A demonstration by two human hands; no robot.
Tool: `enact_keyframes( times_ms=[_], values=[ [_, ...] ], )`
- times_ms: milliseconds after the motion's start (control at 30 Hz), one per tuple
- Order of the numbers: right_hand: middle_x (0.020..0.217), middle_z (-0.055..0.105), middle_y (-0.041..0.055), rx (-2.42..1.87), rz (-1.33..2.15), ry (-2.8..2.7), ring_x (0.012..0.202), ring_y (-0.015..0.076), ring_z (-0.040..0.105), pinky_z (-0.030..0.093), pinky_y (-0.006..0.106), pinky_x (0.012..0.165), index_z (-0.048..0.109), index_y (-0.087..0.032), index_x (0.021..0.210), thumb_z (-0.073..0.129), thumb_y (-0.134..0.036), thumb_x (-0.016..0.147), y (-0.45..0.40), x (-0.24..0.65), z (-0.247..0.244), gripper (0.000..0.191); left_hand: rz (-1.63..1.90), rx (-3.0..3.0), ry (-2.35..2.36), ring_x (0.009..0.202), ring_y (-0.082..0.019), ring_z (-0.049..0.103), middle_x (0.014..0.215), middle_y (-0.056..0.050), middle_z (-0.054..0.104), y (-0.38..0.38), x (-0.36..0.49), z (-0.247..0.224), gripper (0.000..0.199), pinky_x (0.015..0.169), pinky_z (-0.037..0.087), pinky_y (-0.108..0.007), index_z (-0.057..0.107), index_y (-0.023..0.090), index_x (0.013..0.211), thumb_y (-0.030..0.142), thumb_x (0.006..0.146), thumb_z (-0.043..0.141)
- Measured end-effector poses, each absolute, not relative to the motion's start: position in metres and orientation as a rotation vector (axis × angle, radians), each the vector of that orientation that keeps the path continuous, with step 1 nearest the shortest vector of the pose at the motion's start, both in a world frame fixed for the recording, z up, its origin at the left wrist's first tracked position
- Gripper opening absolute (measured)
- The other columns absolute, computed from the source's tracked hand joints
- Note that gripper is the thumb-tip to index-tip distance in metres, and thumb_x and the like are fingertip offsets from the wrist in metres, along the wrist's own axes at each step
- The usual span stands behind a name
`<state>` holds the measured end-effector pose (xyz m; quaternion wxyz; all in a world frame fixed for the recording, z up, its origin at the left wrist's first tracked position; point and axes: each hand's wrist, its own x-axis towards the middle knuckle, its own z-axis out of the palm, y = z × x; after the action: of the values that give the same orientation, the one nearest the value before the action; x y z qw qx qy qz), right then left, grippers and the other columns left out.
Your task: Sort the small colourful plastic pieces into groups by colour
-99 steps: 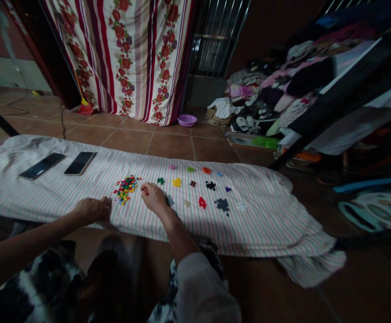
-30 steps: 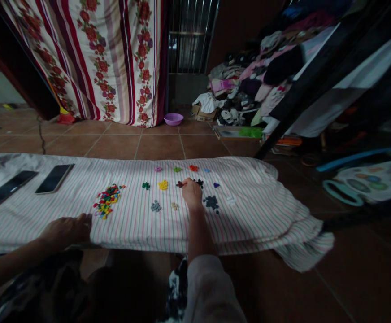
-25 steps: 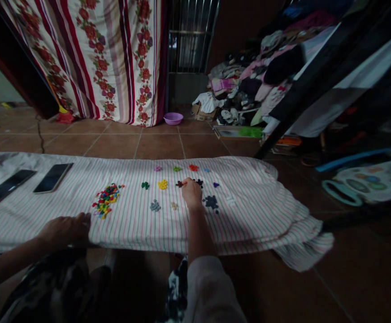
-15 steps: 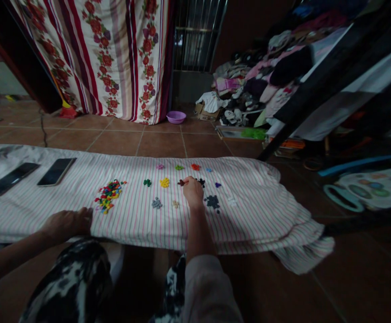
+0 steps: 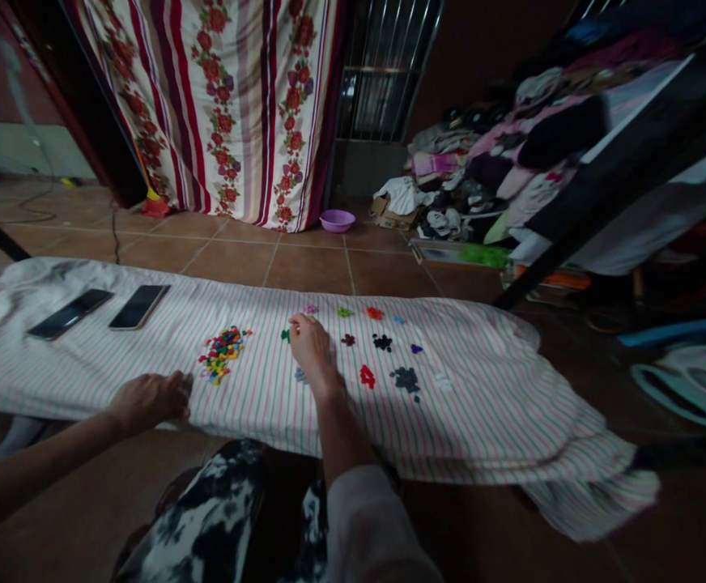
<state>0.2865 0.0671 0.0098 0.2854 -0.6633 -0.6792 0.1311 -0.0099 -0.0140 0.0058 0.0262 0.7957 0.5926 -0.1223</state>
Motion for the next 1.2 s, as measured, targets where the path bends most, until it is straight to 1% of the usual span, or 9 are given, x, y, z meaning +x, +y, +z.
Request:
enact_keyframes(
  times_ms=[100, 167, 300, 400, 500, 600, 700, 967, 1200],
  values=[
    [0.101, 0.068, 0.0056, -1.628, 0.403, -1.994, 0.096, 0.0158, 0.060, 0.042, 0.024, 0.087, 0.069, -0.021, 0.104, 0.047, -0.014, 0.089, 0.065, 0.254, 0.007, 0.028, -0.508, 2.393, 1.868, 0.089, -0.028, 0.067, 0.097, -0.014, 0.070, -0.012, -0.012, 0.011, 0.040, 0.078, 0.047, -0.038, 0.056, 0.015, 0.111, 0.042, 0.083, 0.048],
    [0.102, 0.068, 0.0066, -1.543, 0.419, -2.090, 0.098, 0.0162, 0.060, 0.042, 0.025, 0.089, 0.070, -0.020, 0.105, 0.046, -0.012, 0.090, 0.064, 0.238, 0.004, 0.029, -0.520, 2.286, 1.963, 0.090, -0.029, 0.067, 0.094, -0.015, 0.071, -0.008, -0.016, 0.014, 0.039, 0.075, 0.048, -0.038, 0.058, 0.017, 0.108, 0.045, 0.086, 0.041],
    [0.103, 0.067, 0.0075, -1.436, 0.437, -2.252, 0.100, 0.0171, 0.058, 0.041, 0.027, 0.090, 0.070, -0.022, 0.110, 0.043, -0.014, 0.094, 0.065, 0.213, -0.005, 0.033, -0.276, 2.108, 2.164, 0.088, -0.026, 0.066, 0.089, -0.012, 0.071, 0.002, -0.026, 0.014, 0.044, 0.073, 0.049, -0.037, 0.061, 0.020, 0.095, 0.046, 0.092, 0.026],
    [0.105, 0.066, 0.0071, -1.419, 0.440, -2.341, 0.103, 0.0179, 0.055, 0.041, 0.028, 0.091, 0.068, -0.024, 0.115, 0.040, -0.014, 0.094, 0.067, 0.201, -0.011, 0.036, 0.052, 2.271, 2.100, 0.097, -0.023, 0.062, 0.096, -0.011, 0.069, 0.007, -0.027, 0.003, 0.034, 0.084, 0.048, -0.037, 0.061, 0.018, 0.088, 0.034, 0.092, 0.031],
    [0.109, 0.063, 0.0074, -1.458, 0.420, -2.381, 0.104, 0.0190, 0.052, 0.040, 0.030, 0.092, 0.067, -0.026, 0.117, 0.040, -0.012, 0.093, 0.069, 0.193, -0.017, 0.039, 0.343, 2.488, 1.979, 0.108, -0.024, 0.056, 0.104, -0.013, 0.065, 0.012, -0.020, -0.015, 0.028, 0.101, 0.043, -0.042, 0.061, 0.016, 0.089, 0.024, 0.089, 0.035],
    [0.111, 0.062, 0.0072, -1.472, 0.420, -2.383, 0.105, 0.0191, 0.050, 0.039, 0.030, 0.092, 0.066, -0.027, 0.119, 0.040, -0.010, 0.092, 0.070, 0.190, -0.021, 0.041, 0.456, 2.613, 1.918, 0.115, -0.025, 0.052, 0.101, -0.013, 0.064, 0.016, -0.014, -0.029, 0.027, 0.111, 0.035, -0.048, 0.061, 0.015, 0.090, 0.019, 0.089, 0.034],
    [0.112, 0.060, 0.0064, -1.437, 0.438, -2.389, 0.107, 0.0192, 0.048, 0.039, 0.030, 0.093, 0.066, -0.029, 0.119, 0.041, -0.010, 0.092, 0.069, 0.191, -0.024, 0.041, 0.498, 2.630, 1.923, 0.115, -0.025, 0.051, 0.099, -0.013, 0.062, 0.019, -0.015, -0.037, 0.027, 0.113, 0.031, -0.049, 0.060, 0.014, 0.094, 0.018, 0.089, 0.034],
    [0.117, 0.055, 0.0080, -1.313, 0.352, -2.484, 0.110, 0.0214, 0.044, 0.039, 0.034, 0.096, 0.064, -0.032, 0.123, 0.044, -0.009, 0.091, 0.061, 0.190, -0.028, 0.045, 0.523, 2.577, 1.923, 0.121, -0.026, 0.046, 0.107, -0.012, 0.062, 0.018, -0.022, -0.046, 0.028, 0.109, 0.035, -0.048, 0.060, 0.016, 0.102, 0.020, 0.089, 0.036],
    [0.118, 0.055, 0.0068, -1.233, 0.409, -2.491, 0.113, 0.0192, 0.045, 0.040, 0.032, 0.096, 0.066, -0.032, 0.120, 0.044, -0.005, 0.089, 0.063, 0.191, -0.027, 0.046, 0.485, 2.443, 2.087, 0.109, -0.027, 0.052, 0.114, -0.014, 0.059, 0.020, -0.018, -0.038, 0.030, 0.089, 0.043, -0.042, 0.060, 0.017, 0.102, 0.030, 0.092, 0.034]
  ],
)
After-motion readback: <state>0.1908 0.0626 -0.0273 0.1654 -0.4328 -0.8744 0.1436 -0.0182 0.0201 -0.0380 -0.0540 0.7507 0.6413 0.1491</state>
